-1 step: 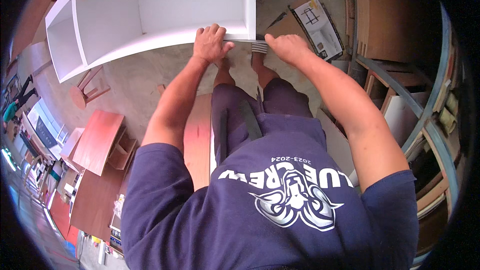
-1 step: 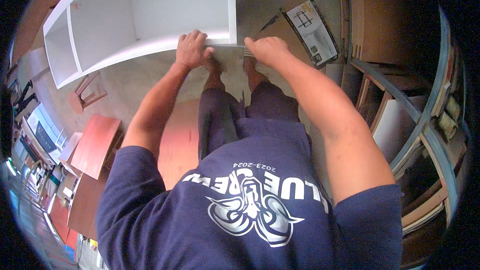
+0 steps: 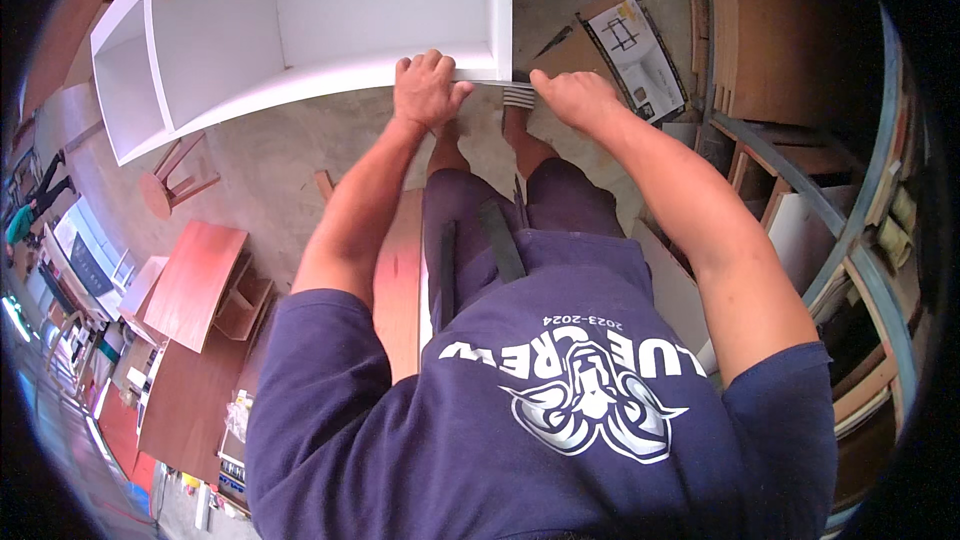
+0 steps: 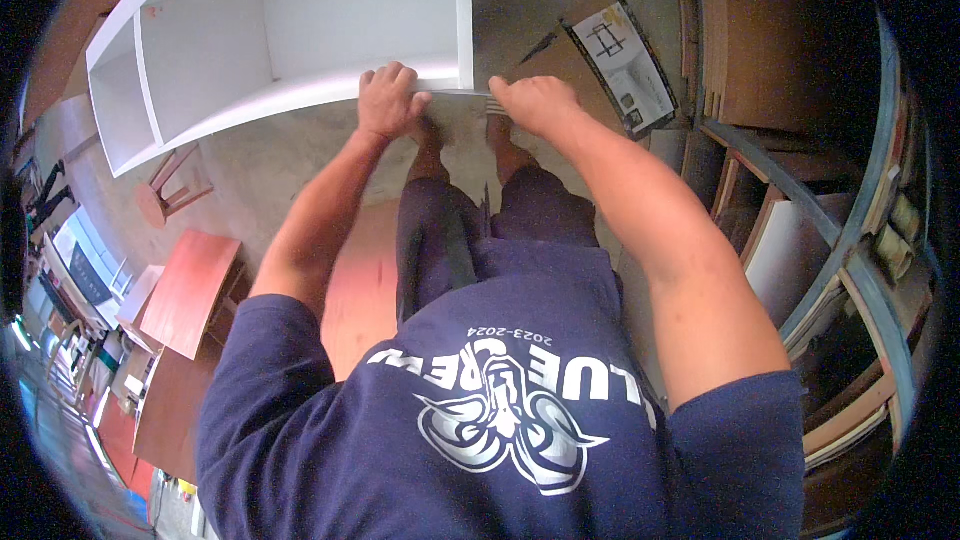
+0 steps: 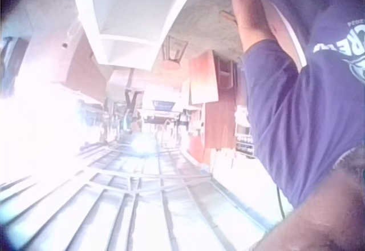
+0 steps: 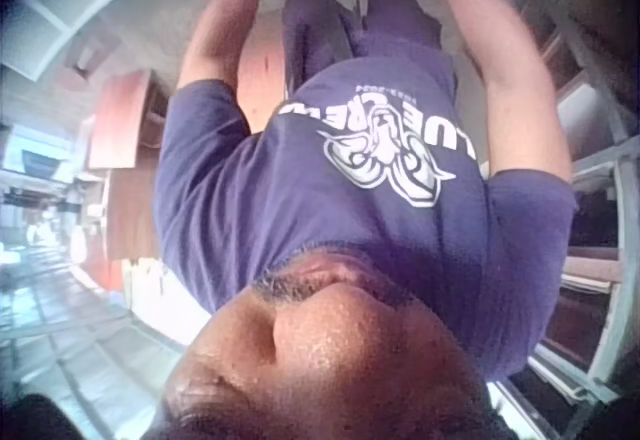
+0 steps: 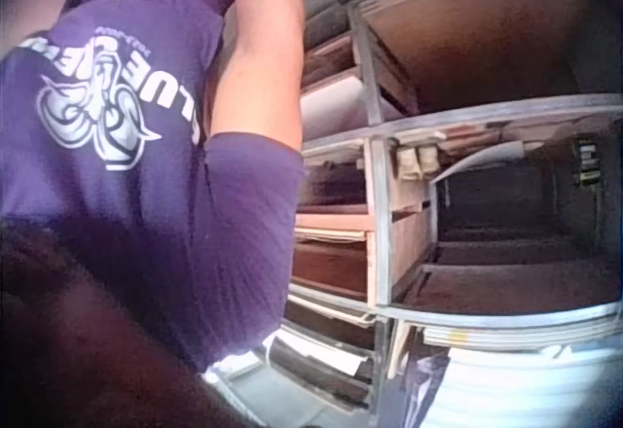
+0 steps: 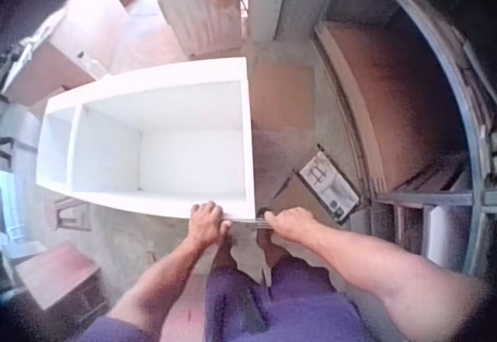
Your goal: The person kneels on the floor and uses a hammer to tap a white cabinet frame, then uses a utility knife to pry off a white trim strip from the cabinet edge. The person continues to remove trim pieces from the cabinet while kneeling.
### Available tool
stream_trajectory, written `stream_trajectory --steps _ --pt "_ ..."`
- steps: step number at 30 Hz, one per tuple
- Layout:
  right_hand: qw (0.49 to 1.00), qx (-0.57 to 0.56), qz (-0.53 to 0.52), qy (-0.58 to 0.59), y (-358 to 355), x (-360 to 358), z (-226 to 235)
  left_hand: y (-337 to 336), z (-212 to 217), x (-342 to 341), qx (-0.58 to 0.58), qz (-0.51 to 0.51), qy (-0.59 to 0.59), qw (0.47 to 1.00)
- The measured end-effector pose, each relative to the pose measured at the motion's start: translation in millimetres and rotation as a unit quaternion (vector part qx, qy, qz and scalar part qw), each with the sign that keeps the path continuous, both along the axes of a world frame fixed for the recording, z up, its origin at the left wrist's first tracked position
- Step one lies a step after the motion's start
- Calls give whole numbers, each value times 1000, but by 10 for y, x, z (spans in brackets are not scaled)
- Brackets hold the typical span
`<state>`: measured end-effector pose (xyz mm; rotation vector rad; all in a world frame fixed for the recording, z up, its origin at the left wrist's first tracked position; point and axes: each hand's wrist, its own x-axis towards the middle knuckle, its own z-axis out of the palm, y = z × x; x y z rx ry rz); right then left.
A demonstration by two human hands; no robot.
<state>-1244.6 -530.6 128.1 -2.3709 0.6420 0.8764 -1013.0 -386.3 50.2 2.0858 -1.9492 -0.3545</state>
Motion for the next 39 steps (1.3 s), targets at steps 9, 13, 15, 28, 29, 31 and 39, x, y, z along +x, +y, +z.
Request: stream_trajectory --steps 9,13,15,28,29,31,39 --pt "999 -17 18 29 -72 133 -13 -261 -516 -361 -186 236 -44 953" --pt "999 -36 26 13 -45 128 -3 -263 -520 -360 -224 237 -42 944" --pt "998 -43 43 34 -45 134 -11 -264 -535 -363 -243 242 -37 939" --pt "993 -68 89 42 -56 85 -147 -248 -576 -404 -308 253 -29 917" --pt "992 -73 89 49 -55 109 -134 -277 -566 -385 -316 255 -32 913" --pt "990 -95 89 58 -61 135 -105 -277 -558 -360 -323 255 -47 910" --pt "988 -102 100 62 -87 140 -216 -262 -665 -366 -369 260 -50 891"
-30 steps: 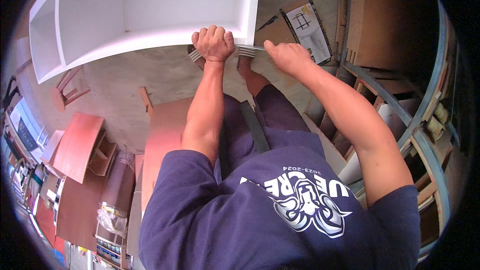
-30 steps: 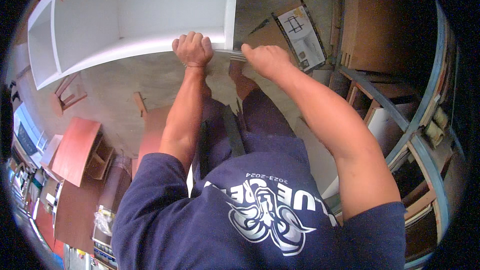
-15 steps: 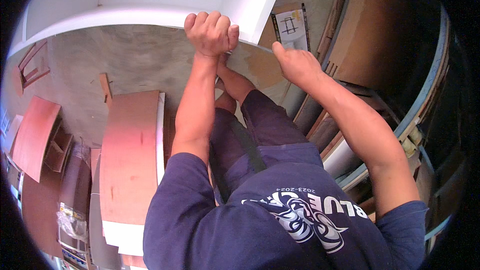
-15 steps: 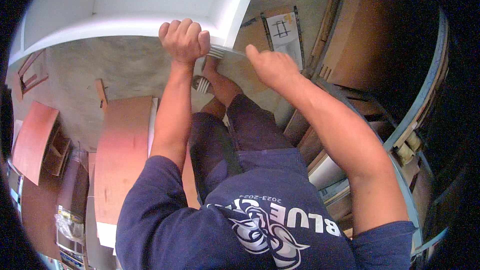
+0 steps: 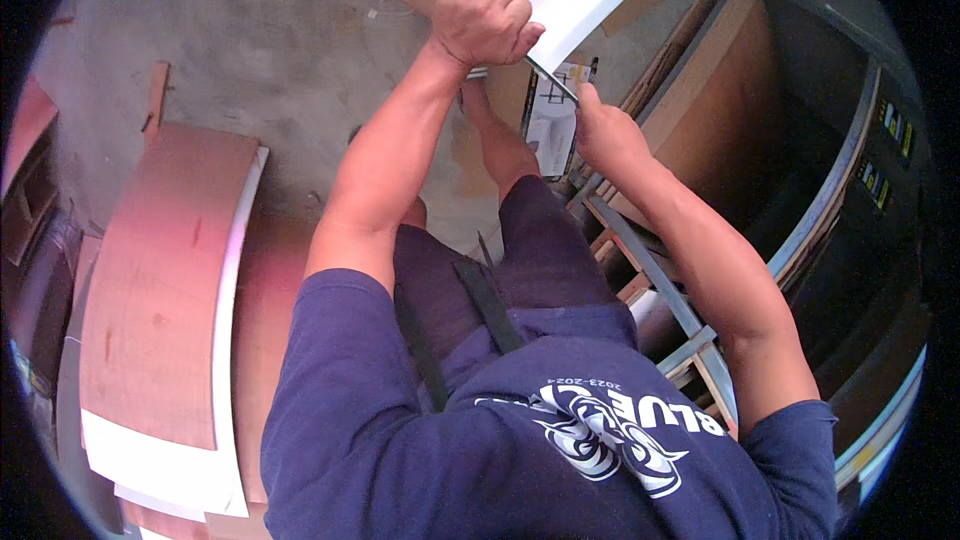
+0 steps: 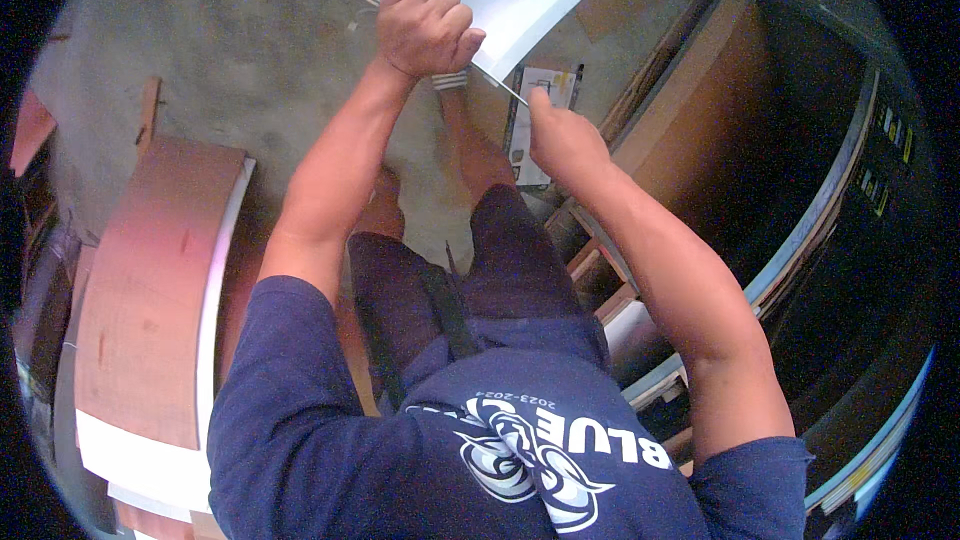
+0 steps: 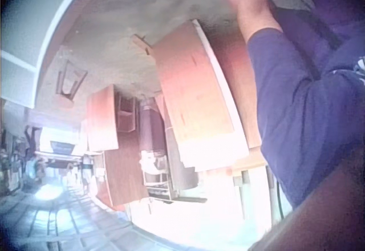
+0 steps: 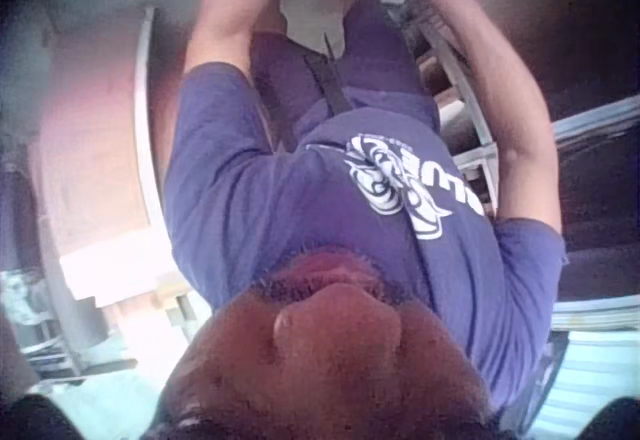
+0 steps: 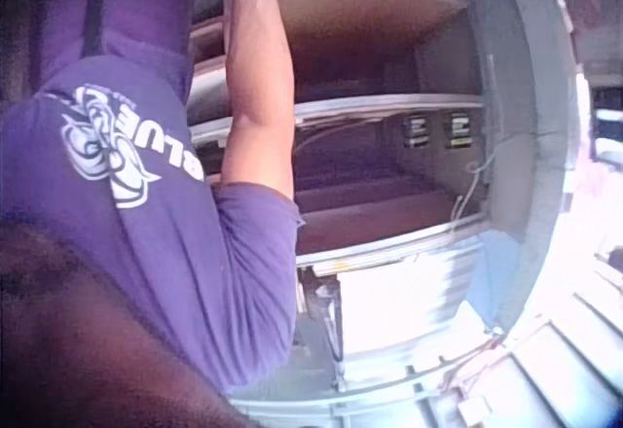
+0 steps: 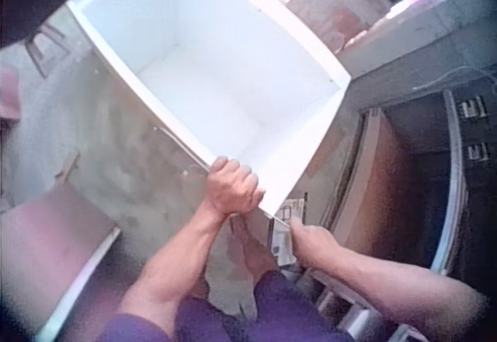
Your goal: The person kneels on the floor and uses a hammer to tap a white cabinet frame, then uses a utility knife to pry off a white trim strip from the cabinet edge. The person continues to remove trim pieces from the cabinet while kneeling.
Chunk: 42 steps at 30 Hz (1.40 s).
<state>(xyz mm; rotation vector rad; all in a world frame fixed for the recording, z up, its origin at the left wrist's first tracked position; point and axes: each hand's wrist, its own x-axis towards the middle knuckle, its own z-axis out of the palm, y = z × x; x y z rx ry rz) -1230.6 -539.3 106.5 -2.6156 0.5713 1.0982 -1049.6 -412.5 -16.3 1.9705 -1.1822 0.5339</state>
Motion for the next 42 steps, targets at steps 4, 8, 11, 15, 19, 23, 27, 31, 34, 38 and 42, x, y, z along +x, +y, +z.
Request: stream_trajectory --steps 4,8,11,15,19,23,27,31,34,38,42 --pt "1000 -13 2 5 -44 5 -13 5 10 -1 -25 -15 8 1000" --pt "1000 -5 5 8 -42 -17 -39 51 -11 -3 -13 -12 18 1000" --pt "1000 -2 2 18 -58 -69 -71 17 -54 -54 -10 -13 31 999" --pt "1000 13 3 -23 -13 -87 -59 58 58 -74 49 -12 25 998" --pt "999 13 26 -44 29 22 93 196 433 24 155 -17 90 984" --pt "992 45 96 -63 53 -136 329 642 702 -77 81 95 105 987" --pt "983 86 158 -38 -163 -615 587 1219 644 -351 43 358 327 874" --pt "982 111 143 48 -748 -1054 832 1152 515 -747 75 310 760 567" --pt "984 73 130 93 -1217 -1425 1015 562 479 -1008 -2 266 867 422" --pt "990 29 49 127 -1664 -1958 1151 5 388 -1011 -28 267 855 444" --pt "985 -5 -32 169 -1856 -2359 1142 -183 307 -886 -8 305 831 465"
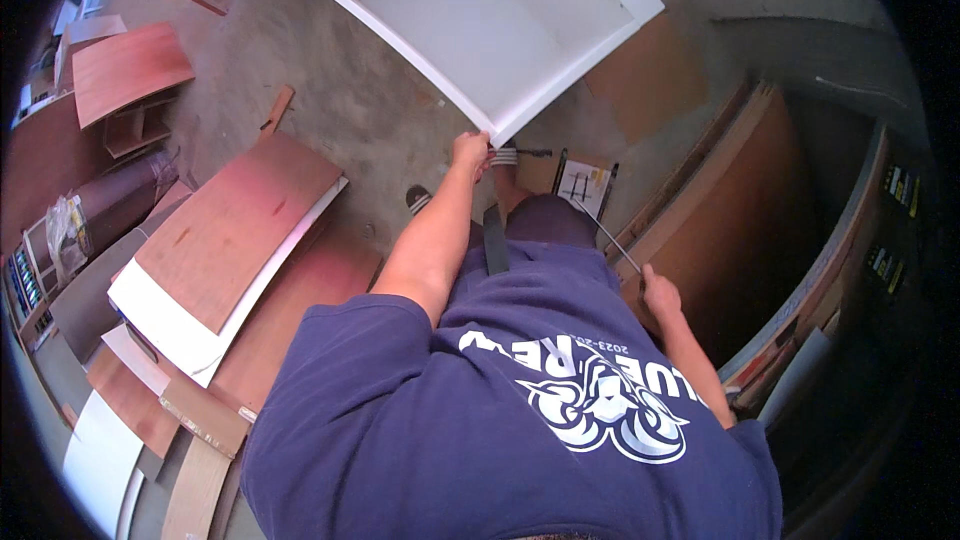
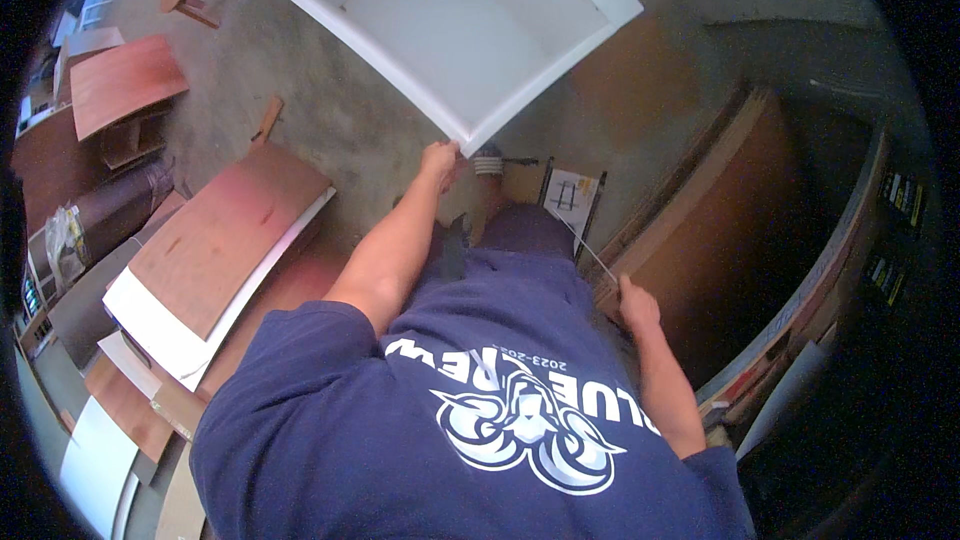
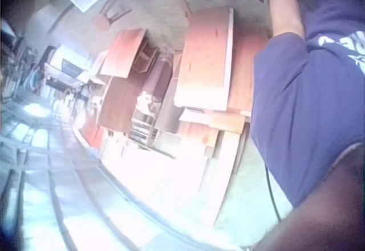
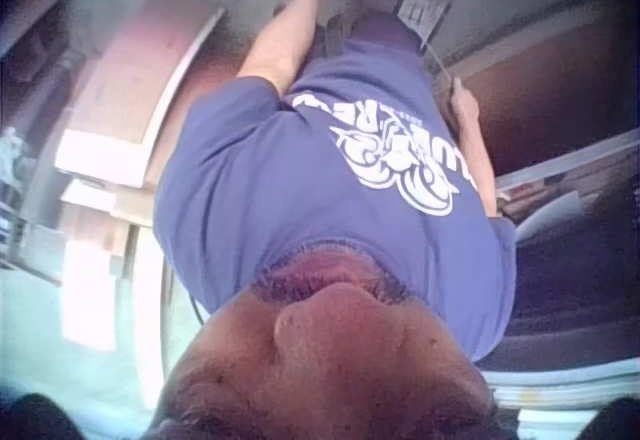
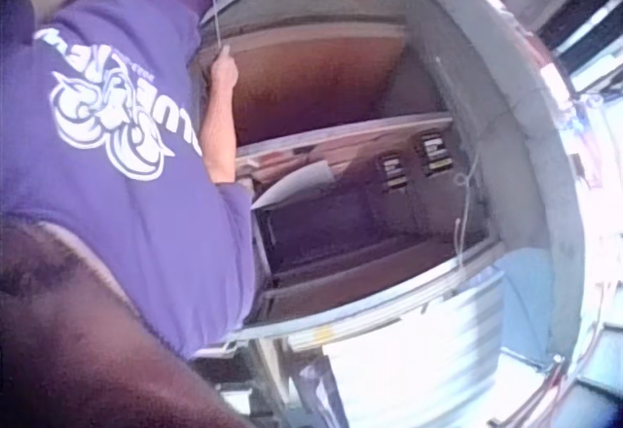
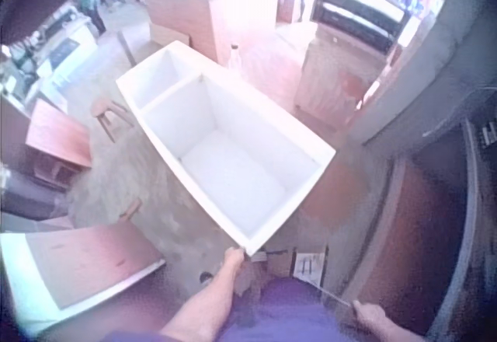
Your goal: The person kneels on the floor and uses a hammer to tap a white cabinet frame, then uses a utility knife to pry off a white trim strip from the cabinet edge. The person continues to remove trim pieces from the cabinet while kneeling.
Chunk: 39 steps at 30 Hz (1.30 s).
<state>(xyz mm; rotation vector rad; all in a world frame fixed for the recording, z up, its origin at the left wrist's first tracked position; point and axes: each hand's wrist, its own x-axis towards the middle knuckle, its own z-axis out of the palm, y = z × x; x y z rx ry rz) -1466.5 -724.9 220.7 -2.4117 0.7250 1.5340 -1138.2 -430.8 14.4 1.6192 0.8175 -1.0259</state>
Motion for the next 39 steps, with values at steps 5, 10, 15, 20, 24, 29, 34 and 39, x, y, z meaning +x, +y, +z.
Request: stream_trajectory --steps 5,10,15,20,24,29,34,39 --pt "990 -8 -143 -4 40 -153 24 28 -97 -35 -15 59 -1 998" --pt "977 -7 -202 -65 52 -87 71 115 -431 -140 -148 118 75 979" --pt "969 -62 -203 -129 -9 78 36 84 -419 -97 -39 99 149 983" --pt "926 -150 -185 -293 -18 476 -6 457 168 -152 189 -308 -62 930" --pt "850 -140 -249 -442 162 1158 -128 1235 436 136 102 -389 -163 901" --pt "781 -103 -265 -556 905 2324 -278 2885 522 459 164 -283 -197 924" --pt "789 12 -229 -570 2214 3448 -477 4940 521 673 284 -206 -139 926" --pt "830 113 -60 -543 3430 4118 -456 6199 601 491 341 -139 -213 905"
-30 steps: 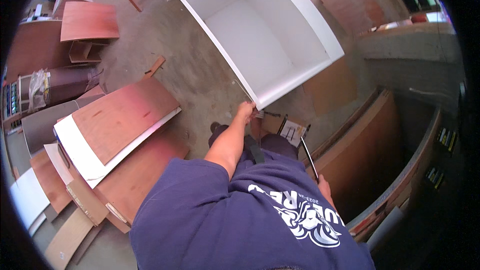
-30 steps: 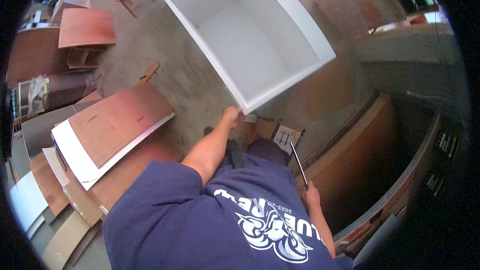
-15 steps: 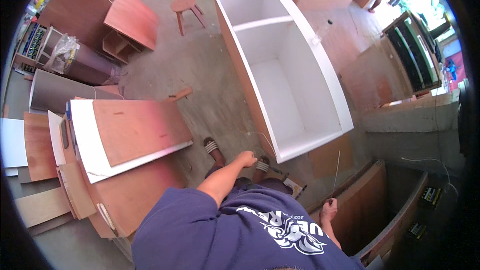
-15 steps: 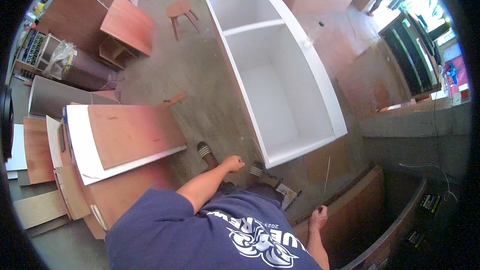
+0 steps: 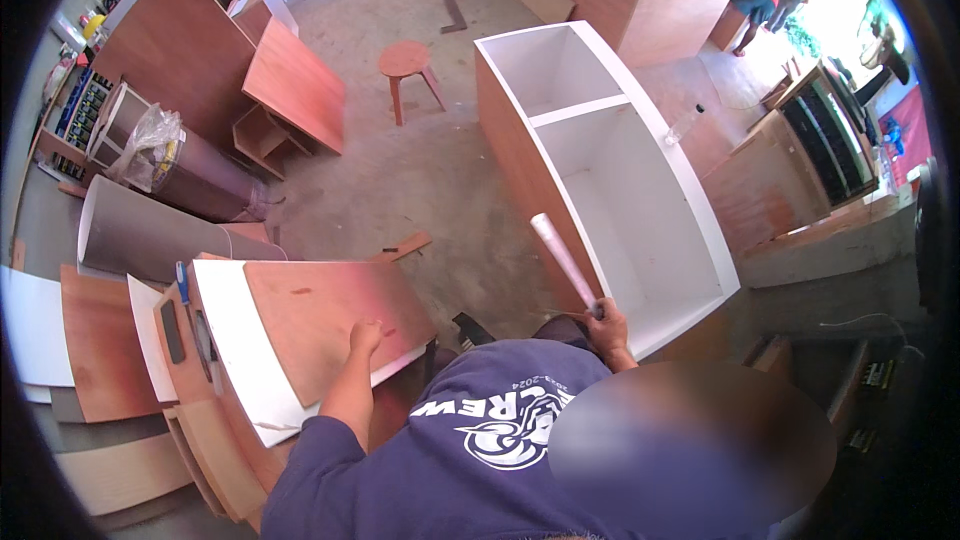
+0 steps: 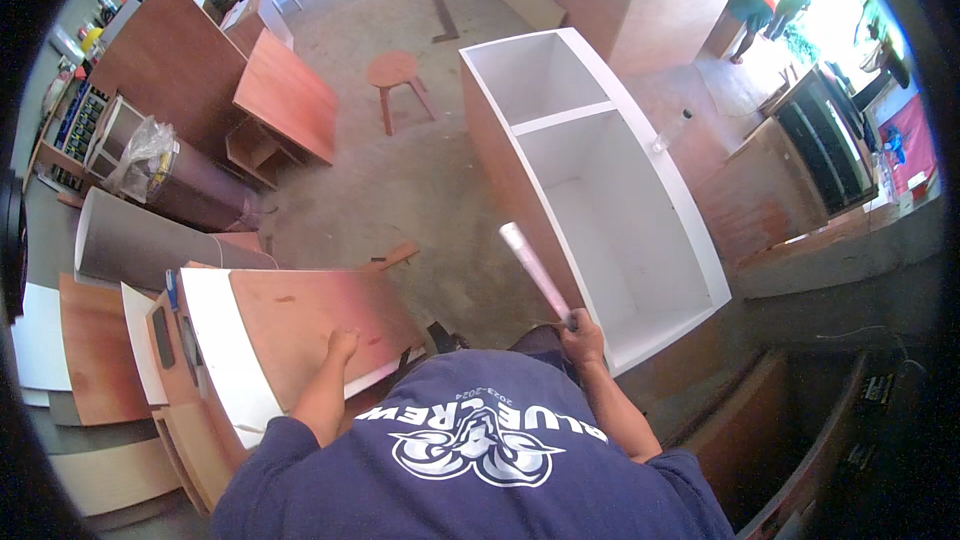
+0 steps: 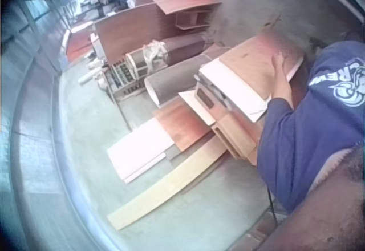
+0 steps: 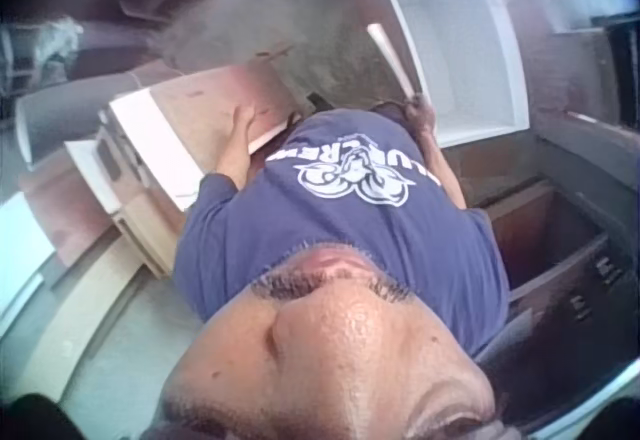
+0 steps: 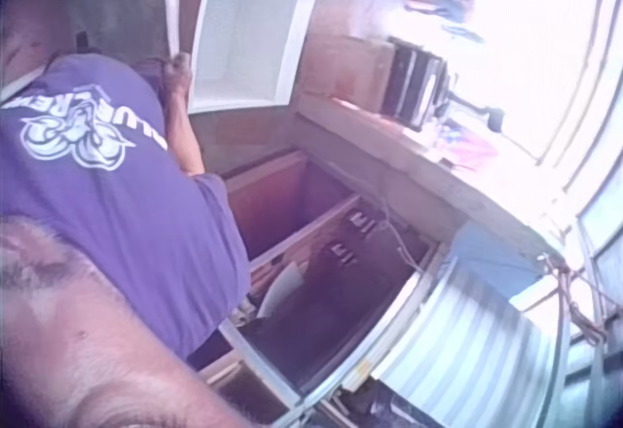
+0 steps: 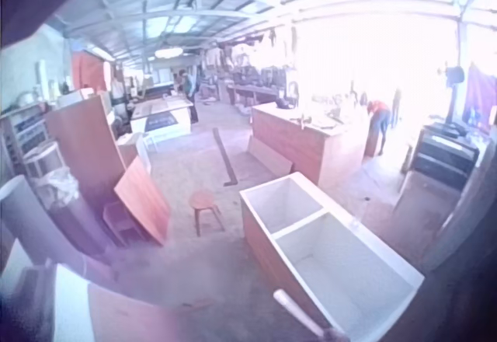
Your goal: The person kneels on the floor and uses a hammer to tap a white cabinet frame, then uses a utility knife to pry off a white trim strip from the cabinet edge. The person continues to remove trim pieces from the cabinet while kneeling.
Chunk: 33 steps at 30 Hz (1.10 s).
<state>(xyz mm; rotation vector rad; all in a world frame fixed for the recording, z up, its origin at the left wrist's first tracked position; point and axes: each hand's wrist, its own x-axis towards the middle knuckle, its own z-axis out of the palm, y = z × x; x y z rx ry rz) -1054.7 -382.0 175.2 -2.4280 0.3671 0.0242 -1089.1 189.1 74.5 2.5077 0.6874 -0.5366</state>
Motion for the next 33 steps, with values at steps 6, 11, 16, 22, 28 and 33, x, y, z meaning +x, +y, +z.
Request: stream_trajectory --steps 6,11,16,22,28,33 --pt "981 -35 177 68 774 623 149 -99 -227 -9 -125 137 150 971" --pt "986 -28 147 71 1098 1382 26 -368 -688 335 -74 -44 140 986" --pt "985 -6 110 134 1368 2485 9 -6 -552 1205 -81 -16 130 988" --pt "986 13 135 96 1652 4065 323 756 208 2530 -72 106 69 989" --pt "982 -41 171 67 1877 5350 562 1065 635 3375 -145 359 -13 922" --pt "994 -15 93 51 2037 5709 494 1348 29 3857 -27 -19 66 997"
